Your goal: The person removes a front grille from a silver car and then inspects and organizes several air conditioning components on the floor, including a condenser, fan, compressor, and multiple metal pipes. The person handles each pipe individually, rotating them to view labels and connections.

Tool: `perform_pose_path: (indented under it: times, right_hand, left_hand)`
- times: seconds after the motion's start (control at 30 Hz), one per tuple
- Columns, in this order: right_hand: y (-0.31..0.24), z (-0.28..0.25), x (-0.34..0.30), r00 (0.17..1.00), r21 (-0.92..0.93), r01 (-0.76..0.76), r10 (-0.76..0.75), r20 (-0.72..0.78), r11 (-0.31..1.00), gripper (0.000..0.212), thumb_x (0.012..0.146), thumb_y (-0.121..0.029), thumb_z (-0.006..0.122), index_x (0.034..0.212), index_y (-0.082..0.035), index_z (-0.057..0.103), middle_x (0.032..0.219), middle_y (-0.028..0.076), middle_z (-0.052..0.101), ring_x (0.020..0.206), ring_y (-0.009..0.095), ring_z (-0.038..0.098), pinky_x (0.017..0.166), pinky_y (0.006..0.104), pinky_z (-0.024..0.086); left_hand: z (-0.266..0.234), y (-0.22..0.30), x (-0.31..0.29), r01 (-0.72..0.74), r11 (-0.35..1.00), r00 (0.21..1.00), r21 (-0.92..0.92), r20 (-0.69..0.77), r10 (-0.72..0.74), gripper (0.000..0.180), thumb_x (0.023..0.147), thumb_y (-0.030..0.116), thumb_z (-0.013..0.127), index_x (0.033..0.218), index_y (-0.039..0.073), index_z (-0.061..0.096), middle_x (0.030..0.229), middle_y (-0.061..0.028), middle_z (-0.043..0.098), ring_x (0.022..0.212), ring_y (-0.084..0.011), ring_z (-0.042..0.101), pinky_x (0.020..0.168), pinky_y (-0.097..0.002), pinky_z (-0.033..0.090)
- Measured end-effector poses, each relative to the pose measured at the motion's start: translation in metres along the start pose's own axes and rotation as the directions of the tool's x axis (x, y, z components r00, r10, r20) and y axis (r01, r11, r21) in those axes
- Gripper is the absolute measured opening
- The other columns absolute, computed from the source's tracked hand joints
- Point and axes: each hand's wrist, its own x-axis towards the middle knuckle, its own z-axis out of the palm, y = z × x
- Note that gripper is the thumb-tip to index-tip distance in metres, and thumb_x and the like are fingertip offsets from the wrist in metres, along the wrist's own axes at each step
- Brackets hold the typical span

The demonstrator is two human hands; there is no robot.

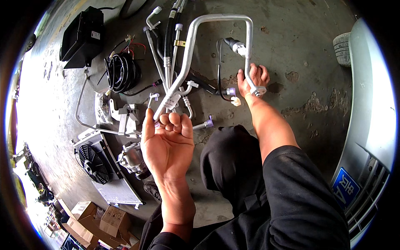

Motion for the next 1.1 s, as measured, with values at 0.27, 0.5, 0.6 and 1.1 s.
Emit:
perform_pose_path:
  times: [0.27, 0.5, 0.6, 1.1]
  right_hand:
    - [0.001, 0.002, 0.001, 0.998, -0.009, -0.028, 0.028, 0.055, 1.000, 0.048, 0.085, -0.041, 0.063, 0.119, -0.010, 0.049, 0.111, 0.012, 0.062, 0.124, 0.031, 0.041, 0.104, 0.0514, 0.030]
    - [0.000, 0.001, 0.001, 0.996, 0.028, -0.067, 0.065, 0.067, 0.997, 0.048, 0.085, -0.041, 0.063, 0.119, -0.011, 0.049, 0.111, 0.011, 0.063, 0.126, 0.030, 0.038, 0.105, 0.0501, 0.029]
    - [-0.005, -0.005, 0.003, 0.989, 0.031, -0.096, 0.091, 0.118, 0.995, 0.049, 0.085, -0.041, 0.063, 0.121, -0.011, 0.049, 0.113, 0.012, 0.062, 0.128, 0.030, 0.038, 0.107, 0.0501, 0.028]
    - [-0.001, 0.000, 0.003, 0.988, 0.027, -0.069, 0.065, 0.143, 0.997, 0.051, 0.086, -0.041, 0.062, 0.122, -0.008, 0.048, 0.120, 0.014, 0.059, 0.130, 0.032, 0.036, 0.109, 0.0515, 0.026]
  left_hand:
    - [-0.001, -0.001, 0.002, 0.026, 0.999, 1.000, -0.020, 0.008, -0.026, 0.039, 0.101, 0.035, 0.051, 0.084, 0.002, 0.062, 0.075, -0.0073, 0.065, 0.078, -0.0250, 0.067, 0.091, -0.0432, 0.051]
    - [-0.001, -0.002, 0.002, 0.040, 0.998, 0.999, -0.039, 0.019, -0.039, 0.038, 0.102, 0.033, 0.050, 0.085, 0.001, 0.062, 0.075, -0.0077, 0.065, 0.076, -0.0248, 0.066, 0.091, -0.0431, 0.051]
    - [-0.004, 0.000, 0.003, 0.065, 0.997, 0.996, -0.037, 0.064, -0.062, 0.037, 0.101, 0.032, 0.050, 0.086, 0.001, 0.062, 0.077, -0.0082, 0.066, 0.078, -0.0257, 0.067, 0.091, -0.0433, 0.050]
    - [-0.006, -0.031, -0.003, -0.854, 0.060, 0.511, 0.517, 0.811, 0.283, 0.019, 0.095, 0.010, 0.061, 0.100, -0.005, 0.052, 0.099, -0.0284, 0.065, 0.096, -0.0368, 0.068, 0.087, -0.0456, 0.055]
